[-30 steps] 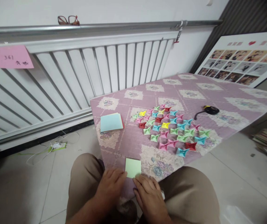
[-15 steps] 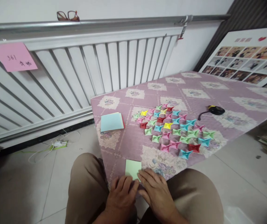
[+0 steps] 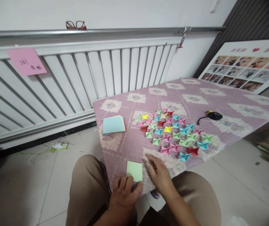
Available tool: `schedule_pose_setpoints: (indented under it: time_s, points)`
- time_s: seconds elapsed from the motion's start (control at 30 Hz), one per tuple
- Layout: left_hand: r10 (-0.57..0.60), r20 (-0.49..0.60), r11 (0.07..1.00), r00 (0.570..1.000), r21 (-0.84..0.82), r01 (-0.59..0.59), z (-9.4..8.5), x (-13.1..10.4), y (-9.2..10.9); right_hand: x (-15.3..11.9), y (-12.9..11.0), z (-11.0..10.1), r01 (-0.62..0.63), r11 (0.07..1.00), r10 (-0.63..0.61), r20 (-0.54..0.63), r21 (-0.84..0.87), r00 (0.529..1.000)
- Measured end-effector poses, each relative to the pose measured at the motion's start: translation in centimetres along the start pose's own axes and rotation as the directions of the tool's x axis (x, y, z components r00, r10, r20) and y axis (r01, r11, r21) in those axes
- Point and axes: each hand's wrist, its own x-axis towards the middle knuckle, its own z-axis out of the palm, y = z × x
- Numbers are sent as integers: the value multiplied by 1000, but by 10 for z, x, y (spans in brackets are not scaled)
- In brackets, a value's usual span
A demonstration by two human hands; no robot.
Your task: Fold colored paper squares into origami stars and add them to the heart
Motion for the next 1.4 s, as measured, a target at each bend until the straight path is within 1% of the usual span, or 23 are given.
schedule_pose_setpoints:
  time_s: [0.07, 0.13, 0.23, 0.37, 0.43, 0.5, 0.57, 0.63, 0.67, 0.73, 0.77, 0.83, 0.93, 1.0, 1.1, 1.27, 1.33, 1.4]
  points:
    - [-6, 18, 999, 1000, -38, 6, -2, -1, 0, -8, -8, 3, -40, 999, 40, -19, -11, 999]
    - [-5, 38, 997, 999, -82, 8, -6, -2, -2, -17, -19, 7, -83, 993, 79, -43, -86, 996]
    - [25, 49, 993, 998, -119, -19, -12, -4, -4, -25, -33, 14, -148, 980, 137, -88, -132, 987]
    - [69, 8, 990, 998, -126, -68, -17, -7, -6, -27, -37, 22, -211, 973, 203, -98, -88, 974]
    - [60, -10, 983, 998, -174, -61, -19, -9, -7, -29, -35, 22, -210, 976, 206, -80, -51, 975]
    - [0, -26, 965, 1000, -261, -7, -21, -11, -9, -30, -35, 18, -158, 987, 157, -84, -9, 984]
    - [-124, -49, 928, 991, -358, 98, -25, -10, -12, -31, -37, 12, -70, 998, 70, -142, 6, 987]
    - [-252, -93, 885, 963, -425, 190, -30, -7, -17, -33, -42, 5, 18, 999, -26, -210, -39, 977]
    - [-295, -122, 872, 948, -440, 215, -33, -4, -20, -34, -45, 3, 58, 995, -74, -222, -81, 972]
    - [-315, -187, 879, 931, -428, 212, -39, 4, -24, -37, -52, 1, 131, 978, -162, -194, -160, 968]
    - [-295, -214, 893, 931, -407, 190, -43, 9, -25, -39, -55, 1, 165, 969, -197, -165, -186, 967]
    - [-218, -244, 925, 945, -360, 121, -47, 17, -26, -44, -60, 3, 216, 952, -242, -103, -216, 965]
    - [-104, -247, 945, 963, -328, 18, -48, 24, -26, -53, -62, 7, 237, 942, -248, -17, -237, 969]
    - [-76, -232, 944, 970, -329, -5, -45, 23, -26, -57, -59, 8, 229, 941, -226, 40, -251, 973]
    - [-70, -205, 946, 976, -325, 0, -39, 15, -29, -61, -51, 9, 191, 944, -171, 93, -270, 981]
    - [-103, -157, 949, 982, -312, 50, -35, 6, -38, -61, -45, 8, 107, 949, -88, 78, -295, 993]
    - [-115, -153, 952, 981, -300, 65, -35, 7, -43, -61, -47, 8, 105, 947, -87, 70, -303, 994]
    - [-128, -141, 951, 982, -298, 81, -35, 8, -46, -60, -51, 8, 128, 948, -108, 81, -291, 991]
